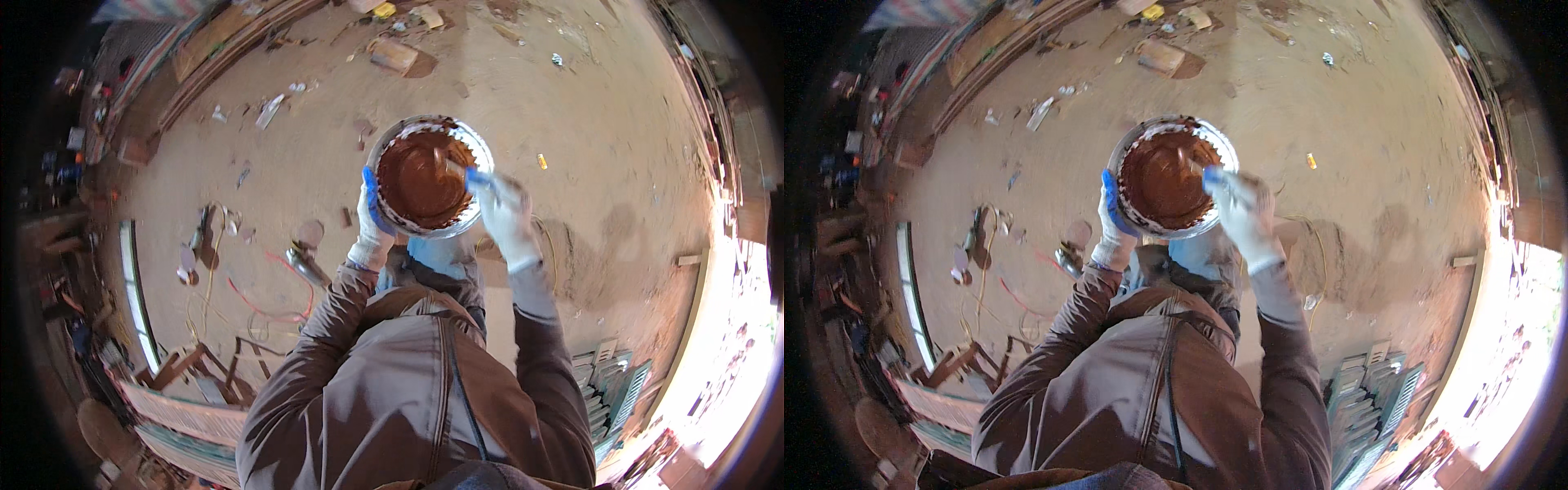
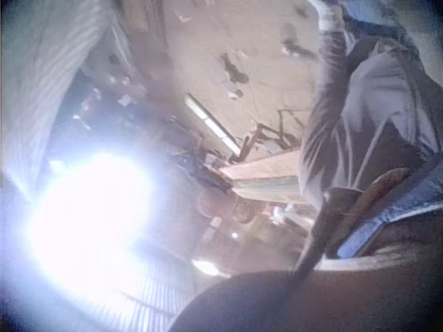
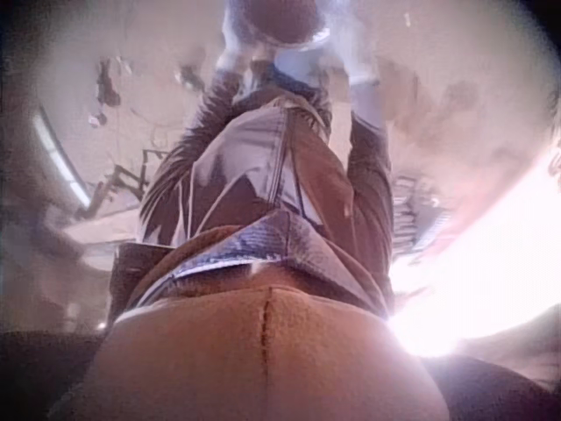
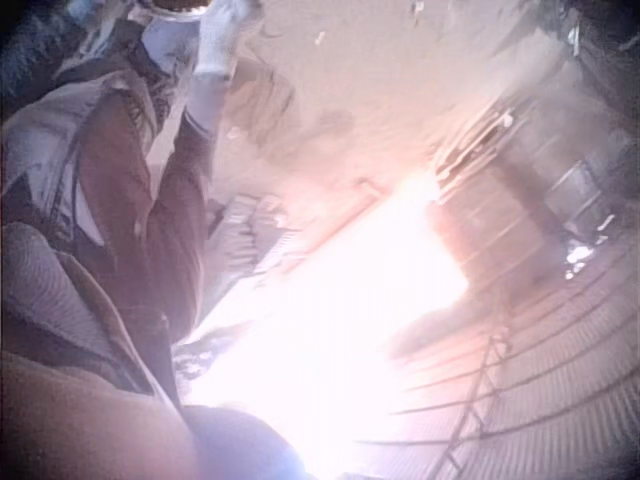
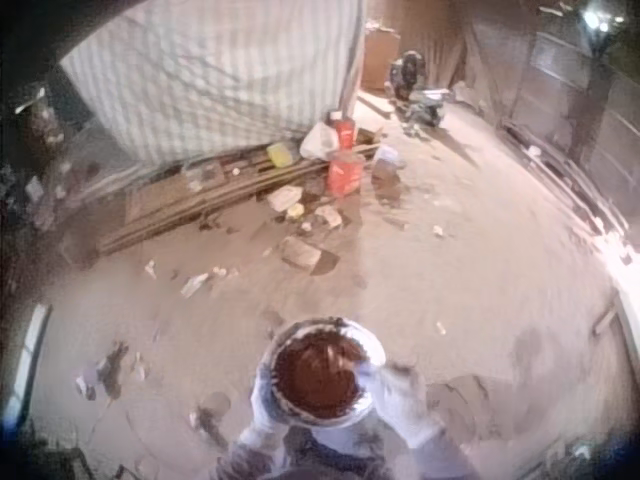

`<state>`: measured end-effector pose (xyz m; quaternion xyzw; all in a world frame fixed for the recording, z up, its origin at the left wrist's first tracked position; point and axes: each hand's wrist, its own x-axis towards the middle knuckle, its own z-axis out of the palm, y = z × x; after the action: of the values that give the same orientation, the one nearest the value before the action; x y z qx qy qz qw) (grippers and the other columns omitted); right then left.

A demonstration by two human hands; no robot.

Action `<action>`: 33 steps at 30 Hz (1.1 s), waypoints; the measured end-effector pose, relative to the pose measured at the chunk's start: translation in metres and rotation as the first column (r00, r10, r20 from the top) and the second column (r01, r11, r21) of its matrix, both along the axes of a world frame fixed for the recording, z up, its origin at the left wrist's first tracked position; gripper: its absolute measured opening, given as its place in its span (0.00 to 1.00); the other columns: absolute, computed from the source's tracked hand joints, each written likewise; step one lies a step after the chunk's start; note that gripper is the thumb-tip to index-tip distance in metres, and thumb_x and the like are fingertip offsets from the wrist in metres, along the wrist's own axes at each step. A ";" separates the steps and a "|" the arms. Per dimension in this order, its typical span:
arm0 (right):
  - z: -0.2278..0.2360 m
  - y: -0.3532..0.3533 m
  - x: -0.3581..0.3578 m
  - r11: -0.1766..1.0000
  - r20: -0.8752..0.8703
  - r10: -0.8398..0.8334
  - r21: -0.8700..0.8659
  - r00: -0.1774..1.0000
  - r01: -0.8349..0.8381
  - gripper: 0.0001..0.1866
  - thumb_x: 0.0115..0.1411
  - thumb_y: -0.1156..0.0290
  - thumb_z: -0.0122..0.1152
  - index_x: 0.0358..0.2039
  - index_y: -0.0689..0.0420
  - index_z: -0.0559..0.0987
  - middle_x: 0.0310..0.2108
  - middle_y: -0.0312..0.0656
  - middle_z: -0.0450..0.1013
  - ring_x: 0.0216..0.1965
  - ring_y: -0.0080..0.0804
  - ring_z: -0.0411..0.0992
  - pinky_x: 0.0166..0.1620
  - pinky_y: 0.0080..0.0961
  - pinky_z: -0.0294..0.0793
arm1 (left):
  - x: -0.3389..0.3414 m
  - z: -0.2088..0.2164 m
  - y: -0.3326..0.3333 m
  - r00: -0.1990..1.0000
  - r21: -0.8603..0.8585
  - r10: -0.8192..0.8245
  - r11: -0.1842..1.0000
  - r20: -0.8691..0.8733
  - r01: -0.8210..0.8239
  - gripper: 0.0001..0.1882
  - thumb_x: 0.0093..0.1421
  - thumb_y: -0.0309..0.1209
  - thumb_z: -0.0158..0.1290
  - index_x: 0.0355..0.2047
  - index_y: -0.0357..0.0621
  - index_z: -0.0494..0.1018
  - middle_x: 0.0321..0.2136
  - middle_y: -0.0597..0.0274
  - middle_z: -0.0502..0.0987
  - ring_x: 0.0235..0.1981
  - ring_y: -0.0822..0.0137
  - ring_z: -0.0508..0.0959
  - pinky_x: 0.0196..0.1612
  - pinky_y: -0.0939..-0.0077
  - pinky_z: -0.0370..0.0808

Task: The person squats on the floor and pours liquids from plastic bottles into a small container, then stirs the mixture with a stick. The mixture changes color as more liquid is added and stirred.

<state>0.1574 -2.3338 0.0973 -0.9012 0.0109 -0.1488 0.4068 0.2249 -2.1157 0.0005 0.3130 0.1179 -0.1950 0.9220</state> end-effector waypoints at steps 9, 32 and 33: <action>-0.034 -0.158 0.174 0.942 0.007 -0.084 0.327 0.996 0.077 0.11 0.61 0.83 0.62 0.43 0.59 0.86 0.40 0.42 0.84 0.37 0.26 0.81 0.43 0.27 0.81 | 0.184 -0.032 -0.200 0.970 -0.128 -0.233 0.967 -0.075 0.222 0.33 0.74 0.55 0.42 0.67 0.43 0.66 0.64 0.57 0.72 0.64 0.57 0.71 0.69 0.56 0.66; -0.026 -0.607 0.780 0.990 -0.097 0.130 0.069 0.987 -0.123 0.10 0.59 0.77 0.66 0.42 0.55 0.86 0.40 0.40 0.84 0.43 0.30 0.82 0.47 0.25 0.80 | 0.816 -0.036 -0.631 0.994 -0.193 -0.074 0.977 0.077 0.087 0.31 0.74 0.53 0.42 0.67 0.44 0.65 0.63 0.56 0.73 0.63 0.58 0.72 0.69 0.57 0.65; -0.020 -0.634 0.805 0.987 -0.179 0.157 -0.007 0.971 -0.160 0.10 0.60 0.78 0.65 0.42 0.55 0.86 0.41 0.40 0.84 0.44 0.30 0.82 0.48 0.25 0.80 | 0.841 -0.031 -0.644 0.995 -0.165 -0.084 0.982 0.060 0.093 0.32 0.75 0.53 0.41 0.67 0.44 0.65 0.63 0.56 0.72 0.63 0.58 0.72 0.69 0.57 0.65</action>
<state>0.9628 -2.9673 0.0777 -0.9133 -0.0264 -0.0348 0.4050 1.0664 -2.7601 -0.0304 0.2442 0.0628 -0.2366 0.9383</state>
